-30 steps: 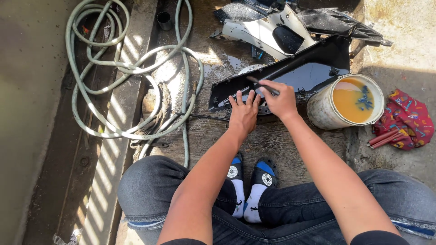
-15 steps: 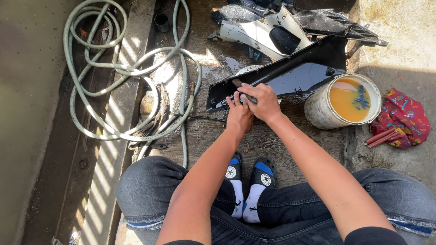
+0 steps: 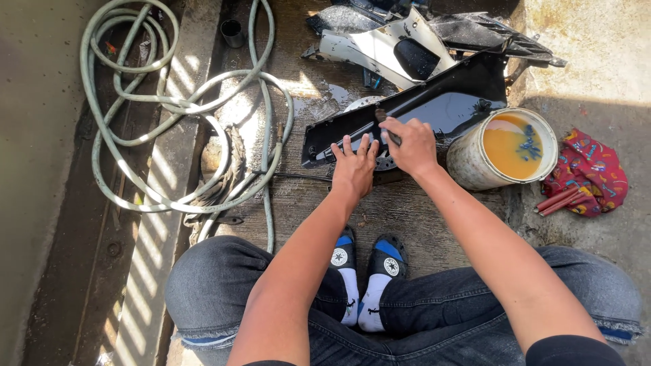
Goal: The person rinses a red motorcycle fairing with a hose, then wipes it with a blue cloth. They then use a small brush to scrub the surface of the fairing, dipping the brush into a bucket of liquid as needed.
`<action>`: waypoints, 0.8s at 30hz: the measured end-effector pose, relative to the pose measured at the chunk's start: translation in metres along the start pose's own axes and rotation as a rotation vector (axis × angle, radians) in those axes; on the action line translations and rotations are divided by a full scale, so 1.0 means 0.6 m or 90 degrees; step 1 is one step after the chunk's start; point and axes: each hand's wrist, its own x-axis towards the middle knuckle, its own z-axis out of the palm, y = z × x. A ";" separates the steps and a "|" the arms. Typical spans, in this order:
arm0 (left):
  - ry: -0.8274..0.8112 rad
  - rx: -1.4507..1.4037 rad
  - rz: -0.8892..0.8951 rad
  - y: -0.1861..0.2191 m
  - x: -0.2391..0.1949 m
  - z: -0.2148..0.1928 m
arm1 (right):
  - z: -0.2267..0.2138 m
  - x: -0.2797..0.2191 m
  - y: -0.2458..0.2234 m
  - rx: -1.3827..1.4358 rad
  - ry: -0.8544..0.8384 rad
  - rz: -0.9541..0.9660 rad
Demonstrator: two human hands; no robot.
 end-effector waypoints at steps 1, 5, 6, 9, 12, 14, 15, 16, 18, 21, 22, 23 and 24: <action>0.000 0.000 0.003 -0.002 0.002 0.002 | 0.003 0.007 0.014 -0.001 0.000 0.003; -0.020 -0.005 0.002 -0.004 0.007 0.011 | -0.022 0.015 0.075 0.154 -0.116 0.104; -0.015 0.004 -0.001 -0.005 0.009 0.011 | -0.037 0.017 0.092 0.123 -0.104 0.115; 0.003 0.014 -0.002 -0.005 0.010 0.017 | -0.081 0.012 0.061 0.121 -0.137 0.154; 0.024 0.031 0.001 0.000 0.010 0.027 | -0.117 0.005 0.041 0.160 -0.187 0.186; 0.024 0.032 0.000 0.005 0.006 0.035 | -0.101 0.009 0.089 0.185 -0.155 0.201; 0.028 0.037 -0.003 0.006 0.005 0.037 | -0.094 0.012 0.113 0.211 -0.120 0.214; 0.029 0.038 -0.001 0.007 0.005 0.038 | -0.089 0.015 0.110 0.211 -0.119 0.215; 0.045 0.033 -0.008 0.008 0.005 0.040 | -0.079 0.021 0.103 0.221 -0.138 0.202; 0.076 0.038 -0.004 0.007 0.014 0.059 | -0.054 0.023 0.066 0.203 -0.030 0.223; 0.076 0.037 -0.003 0.009 0.014 0.062 | -0.057 0.022 0.064 0.202 -0.031 0.224; 0.077 0.024 -0.001 0.007 0.014 0.064 | -0.058 0.023 0.060 0.228 -0.064 0.240; 0.078 0.012 0.001 0.006 0.014 0.067 | -0.060 0.025 0.057 0.254 -0.098 0.256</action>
